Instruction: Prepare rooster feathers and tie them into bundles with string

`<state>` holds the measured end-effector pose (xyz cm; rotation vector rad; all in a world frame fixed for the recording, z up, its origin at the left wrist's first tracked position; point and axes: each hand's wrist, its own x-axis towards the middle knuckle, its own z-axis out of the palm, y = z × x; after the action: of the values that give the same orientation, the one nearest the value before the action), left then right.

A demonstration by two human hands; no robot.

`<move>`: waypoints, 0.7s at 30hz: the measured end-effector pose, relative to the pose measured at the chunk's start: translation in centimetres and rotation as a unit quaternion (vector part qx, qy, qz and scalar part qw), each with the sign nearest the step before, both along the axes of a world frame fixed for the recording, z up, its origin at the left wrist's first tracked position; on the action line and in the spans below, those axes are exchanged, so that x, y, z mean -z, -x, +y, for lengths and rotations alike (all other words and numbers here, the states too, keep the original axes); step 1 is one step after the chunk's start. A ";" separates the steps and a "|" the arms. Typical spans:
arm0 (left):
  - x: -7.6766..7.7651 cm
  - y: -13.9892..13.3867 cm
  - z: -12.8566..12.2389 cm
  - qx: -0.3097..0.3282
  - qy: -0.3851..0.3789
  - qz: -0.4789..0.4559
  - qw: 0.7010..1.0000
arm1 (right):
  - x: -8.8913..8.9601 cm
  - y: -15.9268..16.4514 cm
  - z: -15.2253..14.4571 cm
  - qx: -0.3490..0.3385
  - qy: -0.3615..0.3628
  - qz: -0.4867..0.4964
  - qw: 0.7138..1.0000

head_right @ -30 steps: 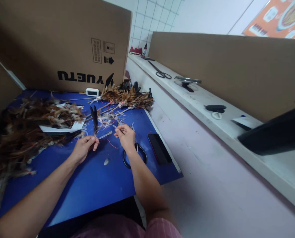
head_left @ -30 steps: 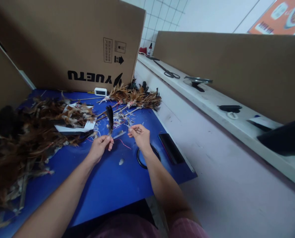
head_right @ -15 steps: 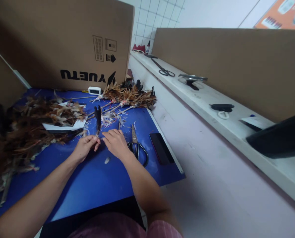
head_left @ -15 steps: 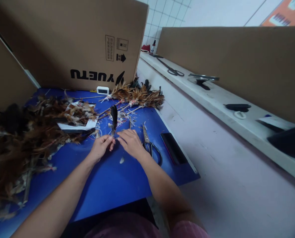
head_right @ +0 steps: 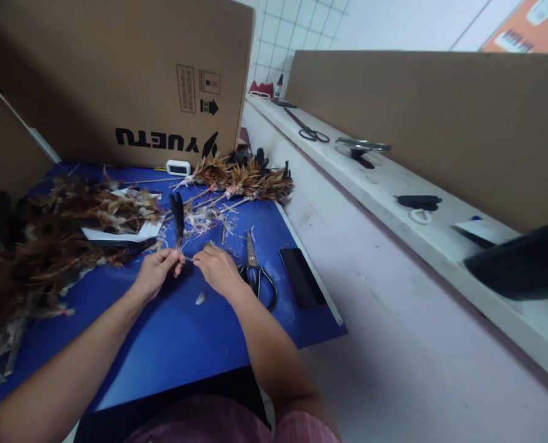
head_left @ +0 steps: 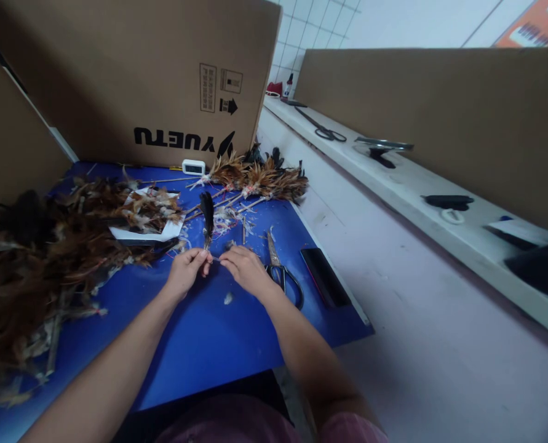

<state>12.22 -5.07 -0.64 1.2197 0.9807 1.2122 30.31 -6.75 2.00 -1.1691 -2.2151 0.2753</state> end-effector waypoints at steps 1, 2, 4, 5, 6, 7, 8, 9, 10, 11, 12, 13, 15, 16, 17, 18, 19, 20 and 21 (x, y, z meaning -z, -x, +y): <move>0.0 0.1 0.2 -0.015 -0.002 -0.010 1.000 | 0.0 0.0 0.1 0.002 0.010 0.011 1.000; 0.0 0.3 0.3 -0.032 -0.005 -0.023 0.999 | -0.1 -0.1 0.2 0.011 0.019 0.023 1.000; -0.2 0.7 0.7 -0.065 -0.009 -0.054 0.996 | -0.2 -0.2 0.8 0.040 0.033 0.036 0.998; -0.4 0.9 0.9 -0.081 -0.011 -0.072 0.994 | -0.3 -0.2 1.3 0.053 0.039 0.033 0.997; -0.5 1.1 1.1 -0.096 -0.013 -0.089 0.991 | -0.4 -0.1 1.8 0.062 0.045 0.024 0.997; -0.6 1.2 1.3 -0.111 -0.016 -0.106 0.988 | -0.5 0.0 2.4 0.064 0.051 0.009 0.997; -0.7 1.4 1.4 -0.125 -0.019 -0.122 0.985 | -0.6 0.2 3.1 0.060 0.058 -0.009 0.996; -0.7 1.5 1.5 -0.137 -0.022 -0.136 0.981 | -0.7 0.5 3.9 0.053 0.066 -0.030 0.996; -0.8 1.7 1.6 -0.148 -0.025 -0.148 0.978 | -0.7 0.9 4.7 0.045 0.073 -0.053 0.995; -0.8 1.8 1.7 -0.157 -0.027 -0.158 0.974 | -0.8 1.3 5.5 0.036 0.080 -0.077 0.993; -0.8 1.8 1.8 -0.165 -0.029 -0.167 0.972 | -0.8 1.8 6.2 0.026 0.089 -0.100 0.991; -0.8 1.9 1.8 -0.172 -0.031 -0.173 0.969 | -0.7 2.3 7.0 0.018 0.099 -0.120 0.988; -0.7 2.0 2.0 -0.183 -0.034 -0.182 0.966 | -0.6 3.1 8.2 0.008 0.116 -0.146 0.982; -0.7 2.1 2.0 -0.188 -0.035 -0.185 0.964 | -0.5 3.3 8.7 0.006 0.121 -0.151 0.981; -0.7 2.1 2.1 -0.192 -0.035 -0.187 0.963 | -0.4 3.5 9.0 0.006 0.124 -0.151 0.981; -0.7 2.2 2.1 -0.196 -0.036 -0.189 0.961 | -0.3 3.6 9.2 0.006 0.124 -0.148 0.981; -0.7 2.2 2.2 -0.200 -0.036 -0.191 0.960 | -0.3 3.5 9.3 0.007 0.123 -0.142 0.982; -0.7 2.3 2.2 -0.205 -0.036 -0.193 0.959 | -0.4 3.4 9.3 0.008 0.121 -0.135 0.983; -0.8 2.3 2.2 -0.209 -0.036 -0.196 0.958 | -0.6 3.1 9.2 0.009 0.119 -0.125 0.985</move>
<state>9.93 -2.83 0.11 0.7954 0.9229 1.7563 27.17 2.48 2.59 -1.4184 -2.4381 0.4141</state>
